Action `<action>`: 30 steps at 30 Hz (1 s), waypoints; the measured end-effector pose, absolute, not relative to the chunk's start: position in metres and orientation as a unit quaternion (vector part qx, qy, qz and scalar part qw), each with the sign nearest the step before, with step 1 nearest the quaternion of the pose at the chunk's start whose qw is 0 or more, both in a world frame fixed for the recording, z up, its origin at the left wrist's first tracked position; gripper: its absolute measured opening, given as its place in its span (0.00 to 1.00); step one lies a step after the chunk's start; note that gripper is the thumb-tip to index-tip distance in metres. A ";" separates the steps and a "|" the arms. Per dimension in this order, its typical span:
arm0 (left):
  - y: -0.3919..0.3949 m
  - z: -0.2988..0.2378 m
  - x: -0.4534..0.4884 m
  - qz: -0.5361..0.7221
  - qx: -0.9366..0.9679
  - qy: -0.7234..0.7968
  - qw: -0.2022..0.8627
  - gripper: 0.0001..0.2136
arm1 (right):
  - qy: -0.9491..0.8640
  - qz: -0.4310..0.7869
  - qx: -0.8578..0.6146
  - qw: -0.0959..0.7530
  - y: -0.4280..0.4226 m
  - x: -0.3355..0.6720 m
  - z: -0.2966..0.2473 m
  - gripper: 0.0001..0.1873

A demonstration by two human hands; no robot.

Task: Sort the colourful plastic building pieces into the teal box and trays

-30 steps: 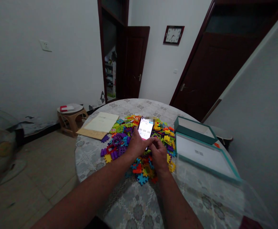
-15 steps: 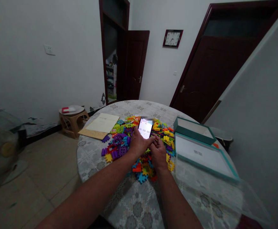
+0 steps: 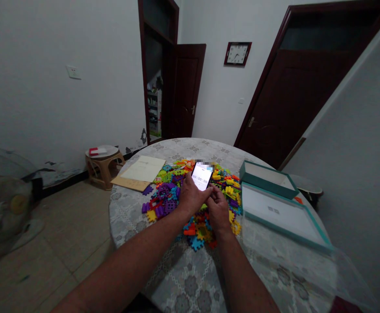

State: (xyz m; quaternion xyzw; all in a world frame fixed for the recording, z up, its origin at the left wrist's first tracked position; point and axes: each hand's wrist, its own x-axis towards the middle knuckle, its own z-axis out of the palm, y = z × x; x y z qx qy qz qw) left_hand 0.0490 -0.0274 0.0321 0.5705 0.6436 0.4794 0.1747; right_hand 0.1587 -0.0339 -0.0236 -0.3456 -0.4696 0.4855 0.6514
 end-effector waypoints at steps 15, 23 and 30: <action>-0.026 0.029 0.052 0.453 0.568 0.671 0.146 0.43 | -0.457 0.497 -0.340 0.655 -0.034 0.159 -0.022 0.31; -0.034 0.038 0.042 0.462 0.594 0.651 0.099 0.44 | -0.478 0.484 -0.331 0.654 -0.043 0.153 -0.013 0.29; -0.047 0.047 0.019 0.447 0.627 0.637 0.028 0.42 | -0.558 0.414 -0.369 0.618 -0.050 0.150 -0.021 0.24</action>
